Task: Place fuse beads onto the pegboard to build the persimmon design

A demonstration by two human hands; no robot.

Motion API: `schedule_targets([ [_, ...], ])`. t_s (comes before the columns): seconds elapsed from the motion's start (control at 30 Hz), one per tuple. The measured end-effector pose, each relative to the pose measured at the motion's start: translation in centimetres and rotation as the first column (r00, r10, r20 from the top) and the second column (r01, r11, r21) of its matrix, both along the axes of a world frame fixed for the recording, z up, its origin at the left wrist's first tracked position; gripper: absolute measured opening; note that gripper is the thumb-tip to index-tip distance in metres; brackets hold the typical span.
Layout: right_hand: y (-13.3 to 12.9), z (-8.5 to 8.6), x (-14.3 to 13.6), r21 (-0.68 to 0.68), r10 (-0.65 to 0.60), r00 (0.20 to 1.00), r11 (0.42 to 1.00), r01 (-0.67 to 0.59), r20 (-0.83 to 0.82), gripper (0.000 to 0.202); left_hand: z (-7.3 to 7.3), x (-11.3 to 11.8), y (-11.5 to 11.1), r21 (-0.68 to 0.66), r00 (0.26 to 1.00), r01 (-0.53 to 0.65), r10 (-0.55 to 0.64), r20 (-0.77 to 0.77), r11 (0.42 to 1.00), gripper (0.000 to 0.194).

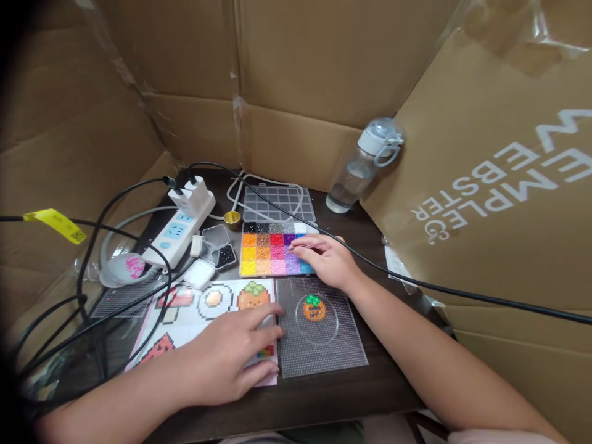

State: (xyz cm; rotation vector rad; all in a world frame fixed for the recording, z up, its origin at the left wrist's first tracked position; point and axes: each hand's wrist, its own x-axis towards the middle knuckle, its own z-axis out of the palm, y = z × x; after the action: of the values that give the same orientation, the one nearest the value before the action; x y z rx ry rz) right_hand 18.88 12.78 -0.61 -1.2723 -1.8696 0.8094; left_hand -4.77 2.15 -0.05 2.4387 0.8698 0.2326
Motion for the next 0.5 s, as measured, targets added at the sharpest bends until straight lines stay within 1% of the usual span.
schedule_targets([
  [0.03,0.5,0.1,-0.7,0.016,0.020,1.000,1.000,-0.020,0.023,0.016,0.0,0.0,0.0,-0.003,1.000,0.000,0.000,-0.003,1.000,0.037],
  [0.1,1.2,0.2,-2.0,0.043,0.021,0.998,0.999,-0.024,0.056,0.014,-0.1,0.0,0.0,-0.014,1.000,-0.001,0.001,-0.002,1.000,0.036],
  [0.23,1.5,0.2,-3.4,0.022,-0.011,0.999,1.000,0.011,0.030,0.015,-0.2,0.0,-0.1,-0.030,1.000,-0.010,0.010,0.001,0.999,0.035],
  [0.33,1.2,0.0,-3.8,0.012,-0.014,1.000,1.000,0.014,0.019,0.016,-0.2,0.0,-0.1,-0.049,1.000,-0.011,0.011,-0.002,0.999,0.033],
  [0.5,0.9,-0.2,-3.7,0.061,-0.059,0.998,0.996,0.057,0.018,0.014,-0.2,0.0,-0.1,-0.067,1.000,-0.016,0.016,0.010,0.998,0.032],
])
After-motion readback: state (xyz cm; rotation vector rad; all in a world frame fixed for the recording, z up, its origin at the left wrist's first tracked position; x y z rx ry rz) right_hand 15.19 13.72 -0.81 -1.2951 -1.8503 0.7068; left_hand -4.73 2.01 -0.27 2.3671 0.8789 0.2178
